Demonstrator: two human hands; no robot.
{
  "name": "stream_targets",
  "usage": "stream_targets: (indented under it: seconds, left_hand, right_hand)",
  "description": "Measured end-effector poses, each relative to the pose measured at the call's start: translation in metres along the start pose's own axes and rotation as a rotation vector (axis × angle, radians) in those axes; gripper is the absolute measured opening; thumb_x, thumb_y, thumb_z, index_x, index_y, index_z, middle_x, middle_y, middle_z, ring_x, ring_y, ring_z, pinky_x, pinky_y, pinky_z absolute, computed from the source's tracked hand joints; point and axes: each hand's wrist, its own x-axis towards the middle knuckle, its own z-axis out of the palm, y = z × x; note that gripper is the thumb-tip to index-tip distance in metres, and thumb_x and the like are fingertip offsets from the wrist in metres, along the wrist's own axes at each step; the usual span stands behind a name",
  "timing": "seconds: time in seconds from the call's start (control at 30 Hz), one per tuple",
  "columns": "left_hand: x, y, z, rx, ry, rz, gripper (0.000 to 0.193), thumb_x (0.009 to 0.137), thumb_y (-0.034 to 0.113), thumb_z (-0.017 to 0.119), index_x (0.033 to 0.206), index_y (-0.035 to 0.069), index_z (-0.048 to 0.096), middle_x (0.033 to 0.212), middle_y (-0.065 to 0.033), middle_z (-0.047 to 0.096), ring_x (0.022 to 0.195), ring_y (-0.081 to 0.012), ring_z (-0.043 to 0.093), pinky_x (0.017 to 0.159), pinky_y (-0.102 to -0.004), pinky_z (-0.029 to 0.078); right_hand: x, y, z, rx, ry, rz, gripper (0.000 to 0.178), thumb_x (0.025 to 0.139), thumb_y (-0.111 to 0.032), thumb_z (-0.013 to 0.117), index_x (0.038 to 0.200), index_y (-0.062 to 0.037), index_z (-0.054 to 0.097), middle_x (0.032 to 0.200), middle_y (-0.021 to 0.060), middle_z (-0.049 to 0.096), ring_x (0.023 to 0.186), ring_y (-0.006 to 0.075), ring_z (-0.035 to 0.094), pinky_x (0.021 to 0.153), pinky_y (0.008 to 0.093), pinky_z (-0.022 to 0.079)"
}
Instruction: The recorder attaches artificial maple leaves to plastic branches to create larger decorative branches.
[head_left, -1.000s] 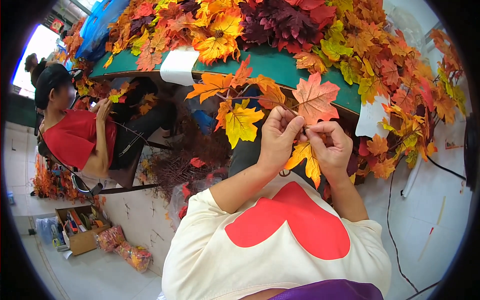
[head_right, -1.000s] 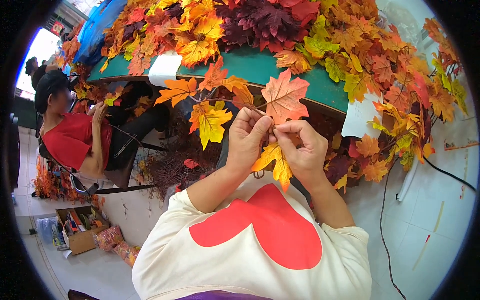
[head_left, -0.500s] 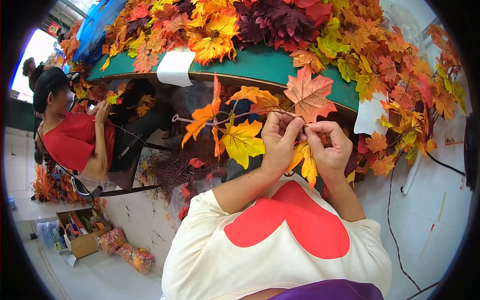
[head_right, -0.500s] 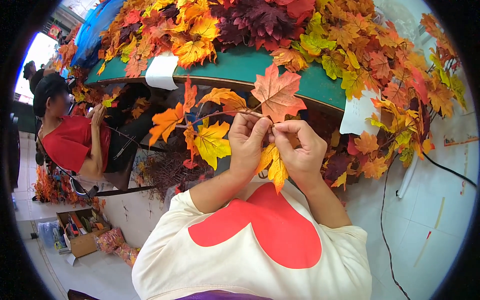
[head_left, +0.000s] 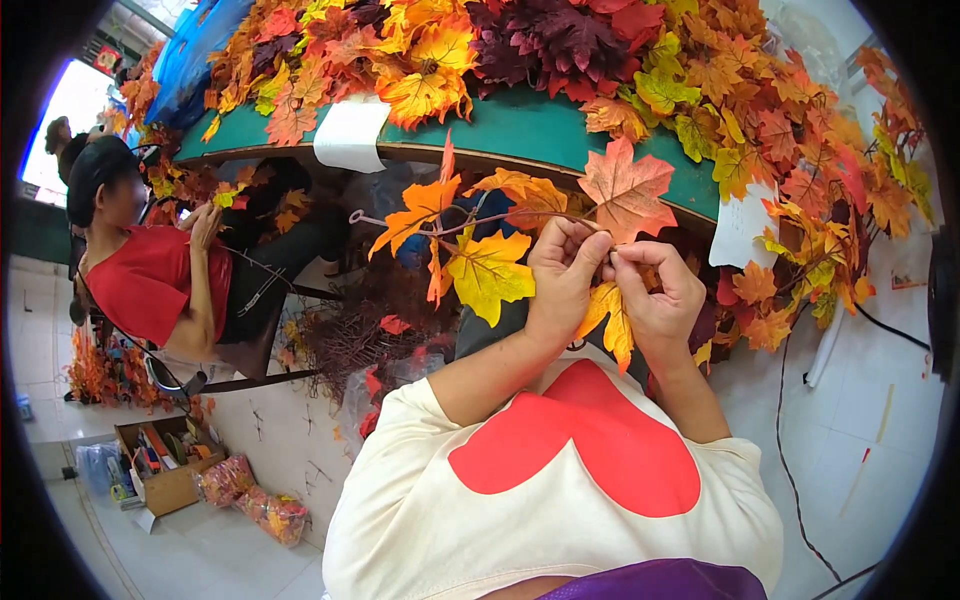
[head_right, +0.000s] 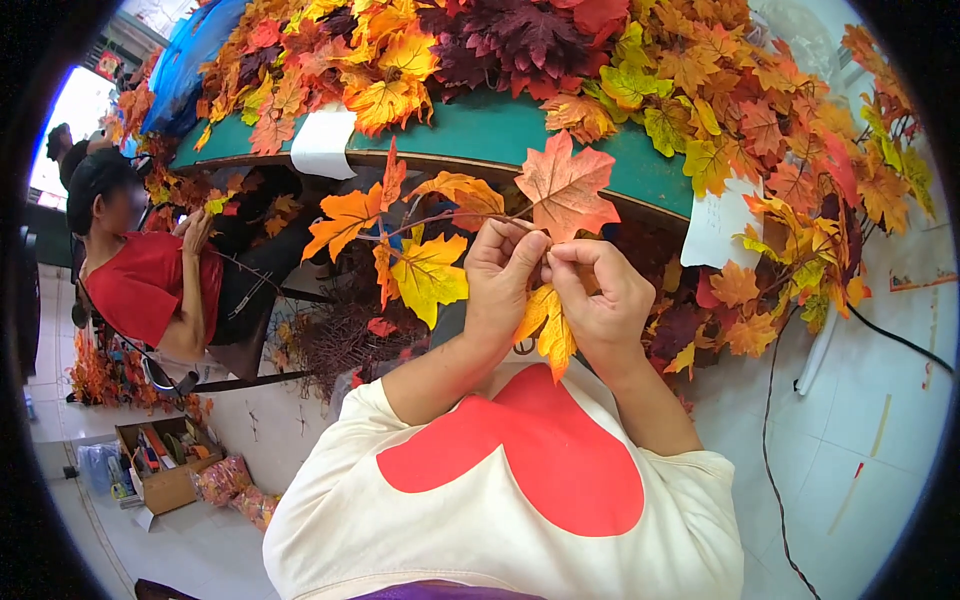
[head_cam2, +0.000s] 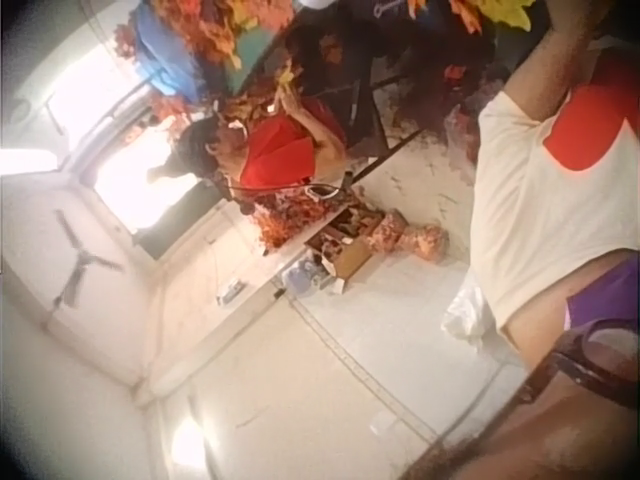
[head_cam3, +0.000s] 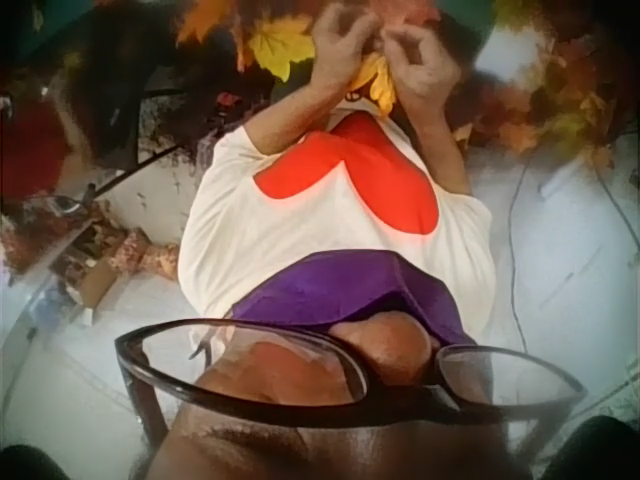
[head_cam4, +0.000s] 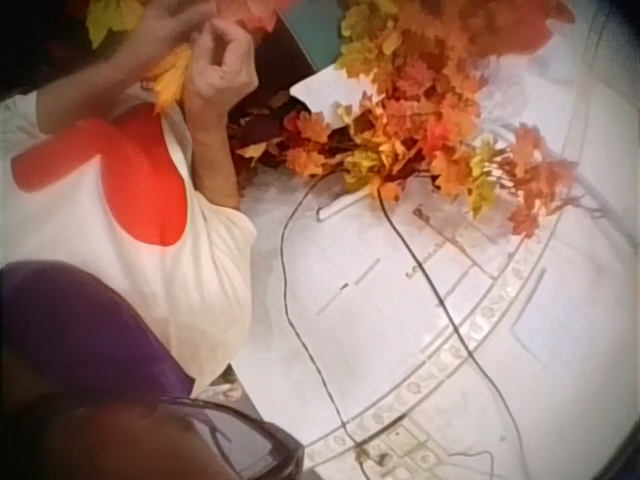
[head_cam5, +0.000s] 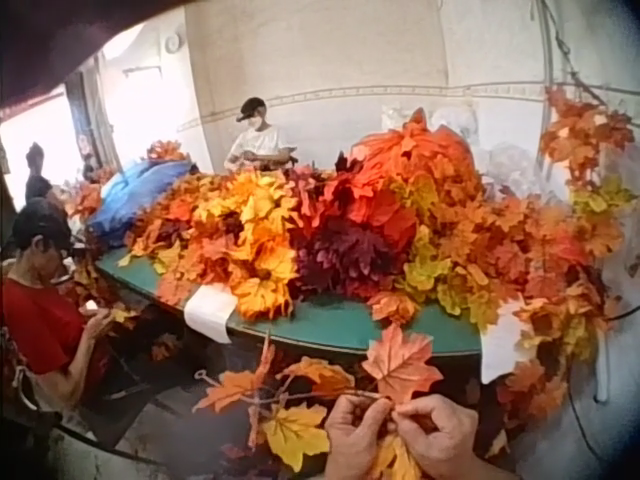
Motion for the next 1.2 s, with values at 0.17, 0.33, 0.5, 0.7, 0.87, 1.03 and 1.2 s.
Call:
stream_targets:
  seconds: [0.17, 0.33, 0.5, 0.7, 0.87, 1.03, 1.2]
  left_hand:
    - [0.005, 0.001, -0.001, -0.056, 0.003, -0.059, 0.010, 0.085, 0.008, 0.057, 0.082, 0.004, 0.048, 0.074, -0.0001, 0.053, 0.060, -0.0039, 0.052, 0.053, -0.0166, 0.046]
    - [0.005, 0.001, -0.002, -0.069, 0.005, -0.056, 0.009, 0.085, 0.008, 0.057, 0.083, 0.004, 0.050, 0.075, -0.0006, 0.054, 0.062, -0.0038, 0.053, 0.054, -0.0165, 0.047]
    - [0.001, 0.001, -0.003, -0.019, -0.011, -0.051, 0.008, 0.084, 0.007, 0.058, 0.083, 0.003, 0.051, 0.076, -0.0015, 0.056, 0.061, -0.0049, 0.054, 0.054, -0.0172, 0.048]
    - [0.001, -0.009, -0.007, -0.040, -0.005, -0.039, 0.007, 0.083, 0.006, 0.058, 0.085, 0.004, 0.052, 0.084, -0.0049, 0.060, 0.066, -0.0090, 0.059, 0.059, -0.0206, 0.051]
    - [0.002, -0.010, -0.011, -0.134, -0.011, -0.145, 0.007, 0.083, 0.006, 0.059, 0.085, 0.005, 0.052, 0.088, -0.0059, 0.060, 0.071, -0.0103, 0.059, 0.061, -0.0217, 0.052]
    - [0.002, -0.011, -0.011, -0.112, -0.008, -0.137, 0.010, 0.084, 0.011, 0.059, 0.088, 0.006, 0.051, 0.085, -0.0035, 0.058, 0.070, -0.0092, 0.057, 0.063, -0.0225, 0.052]
    - [0.006, -0.010, -0.016, -0.146, -0.063, -0.171, 0.012, 0.087, 0.013, 0.055, 0.093, 0.004, 0.052, 0.083, -0.0025, 0.055, 0.073, -0.0085, 0.056, 0.069, -0.0235, 0.052]
  right_hand:
    - [0.003, -0.005, 0.004, -0.012, 0.040, -0.034, 0.007, 0.076, 0.003, 0.062, 0.082, 0.0017, 0.058, 0.076, 0.0072, 0.062, 0.065, 0.0098, 0.062, 0.058, 0.0202, 0.049]
    - [0.003, -0.005, 0.005, -0.021, 0.058, -0.038, 0.008, 0.076, 0.003, 0.063, 0.083, 0.0017, 0.059, 0.076, 0.0069, 0.062, 0.064, 0.0095, 0.062, 0.057, 0.0200, 0.049]
    - [0.002, -0.007, 0.003, -0.027, 0.050, -0.056, 0.008, 0.076, 0.004, 0.063, 0.082, 0.0020, 0.059, 0.076, 0.0067, 0.062, 0.064, 0.0095, 0.062, 0.057, 0.0197, 0.049]
    - [0.003, -0.002, 0.003, 0.101, 0.046, 0.086, 0.006, 0.077, 0.004, 0.062, 0.082, 0.0030, 0.059, 0.075, 0.0051, 0.062, 0.065, 0.0092, 0.062, 0.057, 0.0195, 0.049]
    - [0.005, 0.000, 0.000, 0.136, 0.009, 0.105, 0.004, 0.078, 0.004, 0.061, 0.082, 0.0030, 0.059, 0.074, 0.0043, 0.062, 0.064, 0.0077, 0.060, 0.057, 0.0189, 0.049]
    - [0.006, 0.002, 0.001, 0.104, -0.009, 0.080, 0.002, 0.079, 0.003, 0.060, 0.081, 0.0026, 0.058, 0.074, 0.0032, 0.061, 0.063, 0.0071, 0.059, 0.057, 0.0190, 0.048]
    - [0.017, 0.010, -0.001, 0.283, -0.083, 0.249, 0.005, 0.079, 0.004, 0.059, 0.082, 0.0030, 0.056, 0.074, 0.0047, 0.061, 0.061, 0.0085, 0.059, 0.056, 0.0200, 0.049]
